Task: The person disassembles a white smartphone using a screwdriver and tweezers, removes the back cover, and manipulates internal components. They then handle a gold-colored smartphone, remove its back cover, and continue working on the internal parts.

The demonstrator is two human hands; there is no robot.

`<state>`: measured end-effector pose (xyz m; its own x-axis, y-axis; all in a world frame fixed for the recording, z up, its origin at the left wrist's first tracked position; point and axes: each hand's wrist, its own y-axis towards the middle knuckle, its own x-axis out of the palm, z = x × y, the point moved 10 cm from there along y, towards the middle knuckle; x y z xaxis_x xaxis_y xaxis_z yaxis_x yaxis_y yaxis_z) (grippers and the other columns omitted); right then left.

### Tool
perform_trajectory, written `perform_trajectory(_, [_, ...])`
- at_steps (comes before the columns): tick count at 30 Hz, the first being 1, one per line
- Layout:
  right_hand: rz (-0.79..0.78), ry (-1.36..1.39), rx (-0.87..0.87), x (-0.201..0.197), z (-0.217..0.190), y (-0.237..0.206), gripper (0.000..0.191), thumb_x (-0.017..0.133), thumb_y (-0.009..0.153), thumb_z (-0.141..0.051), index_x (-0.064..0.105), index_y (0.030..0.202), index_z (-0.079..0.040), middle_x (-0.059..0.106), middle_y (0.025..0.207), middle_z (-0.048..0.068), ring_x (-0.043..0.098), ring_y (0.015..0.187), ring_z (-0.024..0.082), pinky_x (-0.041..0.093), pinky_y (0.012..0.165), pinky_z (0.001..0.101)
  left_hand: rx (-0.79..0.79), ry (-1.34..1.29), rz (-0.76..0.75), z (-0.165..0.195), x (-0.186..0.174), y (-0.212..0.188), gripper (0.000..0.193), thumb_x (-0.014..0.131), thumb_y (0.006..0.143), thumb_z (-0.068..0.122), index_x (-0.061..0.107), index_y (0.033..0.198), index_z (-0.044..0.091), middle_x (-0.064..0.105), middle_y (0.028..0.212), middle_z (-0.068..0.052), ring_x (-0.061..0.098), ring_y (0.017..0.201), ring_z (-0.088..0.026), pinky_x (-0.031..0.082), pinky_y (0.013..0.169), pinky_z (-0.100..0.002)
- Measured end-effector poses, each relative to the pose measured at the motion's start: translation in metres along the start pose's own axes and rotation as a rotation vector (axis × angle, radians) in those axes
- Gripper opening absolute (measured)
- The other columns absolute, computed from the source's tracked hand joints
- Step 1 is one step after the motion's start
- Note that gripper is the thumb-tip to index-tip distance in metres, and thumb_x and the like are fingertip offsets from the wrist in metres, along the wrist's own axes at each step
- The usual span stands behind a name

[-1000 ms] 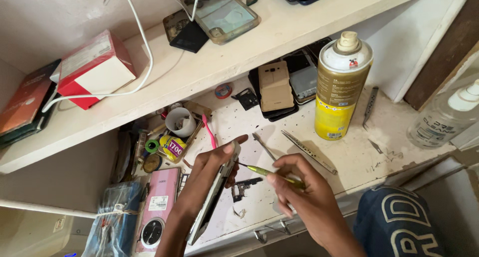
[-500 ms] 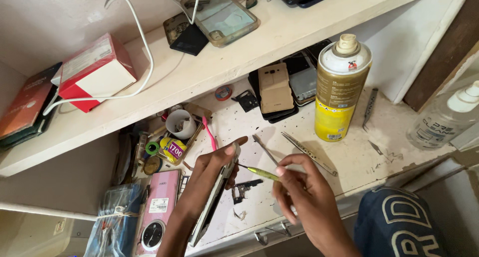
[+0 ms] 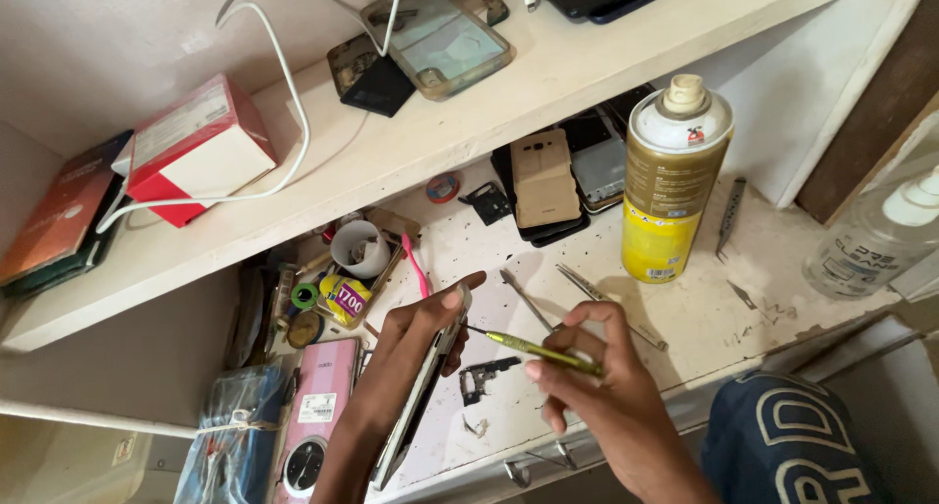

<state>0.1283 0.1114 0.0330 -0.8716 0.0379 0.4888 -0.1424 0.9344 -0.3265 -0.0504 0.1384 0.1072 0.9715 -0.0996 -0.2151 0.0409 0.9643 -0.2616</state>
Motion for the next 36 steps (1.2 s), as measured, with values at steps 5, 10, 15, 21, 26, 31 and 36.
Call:
perform_trajectory(5, [-0.023, -0.073, -0.018, 0.009, -0.010, -0.006, 0.028, 0.060, 0.095, -0.019, 0.051, 0.118, -0.005, 0.055, 0.061, 0.008, 0.045, 0.041, 0.013, 0.031, 0.033, 0.0290, 0.000, -0.028, -0.010, 0.001, 0.002, 0.001, 0.069, 0.056, 0.090, 0.053, 0.070, 0.137, 0.005, 0.047, 0.068, -0.002, 0.044, 0.064, -0.015, 0.040, 0.060, -0.031])
perform_trajectory(10, [-0.049, -0.028, -0.020, 0.007, -0.003, 0.002, 0.036, 0.062, 0.090, -0.010, 0.046, 0.122, -0.007, 0.058, 0.067, 0.007, 0.051, 0.044, 0.015, 0.039, 0.039, 0.0299, -0.040, 0.048, 0.016, 0.000, -0.002, 0.002, 0.067, 0.056, 0.089, 0.051, 0.070, 0.137, 0.007, 0.049, 0.067, -0.002, 0.046, 0.063, -0.014, 0.040, 0.059, -0.029])
perform_trajectory(15, [-0.099, -0.104, -0.020, 0.002, 0.012, 0.007, 0.026, 0.060, 0.096, -0.020, 0.054, 0.112, 0.000, 0.054, 0.060, 0.009, 0.044, 0.040, 0.014, 0.032, 0.034, 0.0301, -0.011, 0.010, -0.018, 0.001, 0.002, 0.003, 0.067, 0.056, 0.090, 0.051, 0.070, 0.137, 0.004, 0.047, 0.066, -0.002, 0.044, 0.062, -0.014, 0.039, 0.058, -0.029])
perform_trajectory(21, [-0.178, -0.106, -0.040, 0.006, 0.012, 0.008, 0.026, 0.062, 0.095, -0.022, 0.055, 0.113, -0.003, 0.057, 0.065, 0.012, 0.049, 0.042, 0.014, 0.038, 0.036, 0.0297, 0.004, 0.022, -0.021, -0.003, 0.001, 0.005, 0.067, 0.057, 0.090, 0.050, 0.070, 0.137, 0.004, 0.047, 0.067, -0.001, 0.045, 0.062, -0.013, 0.039, 0.058, -0.029])
perform_trajectory(26, [-0.099, 0.098, -0.046, 0.000, 0.012, 0.010, 0.036, 0.066, 0.088, -0.003, 0.051, 0.121, -0.001, 0.063, 0.099, 0.011, 0.068, 0.080, 0.018, 0.055, 0.069, 0.0286, -0.034, -0.004, -0.012, -0.009, -0.001, 0.007, 0.066, 0.058, 0.090, 0.050, 0.071, 0.137, 0.005, 0.047, 0.067, -0.001, 0.045, 0.063, -0.013, 0.041, 0.059, -0.029])
perform_trajectory(31, [-0.448, 0.468, 0.000, 0.023, 0.015, 0.006, 0.027, 0.061, 0.109, -0.016, 0.056, 0.123, 0.006, 0.061, 0.090, 0.016, 0.068, 0.081, 0.029, 0.057, 0.065, 0.0402, 0.016, 0.035, -0.035, -0.002, 0.003, 0.008, 0.065, 0.058, 0.090, 0.050, 0.071, 0.137, 0.006, 0.046, 0.066, 0.000, 0.044, 0.062, -0.013, 0.039, 0.058, -0.029])
perform_trajectory(36, [-0.197, 0.171, 0.001, -0.002, 0.024, 0.016, 0.025, 0.063, 0.093, -0.013, 0.057, 0.112, 0.002, 0.064, 0.093, 0.013, 0.071, 0.086, 0.023, 0.061, 0.080, 0.0388, 0.037, 0.006, -0.017, 0.008, 0.000, 0.007, 0.065, 0.057, 0.091, 0.051, 0.071, 0.136, 0.005, 0.047, 0.066, 0.000, 0.046, 0.063, -0.012, 0.040, 0.059, -0.028])
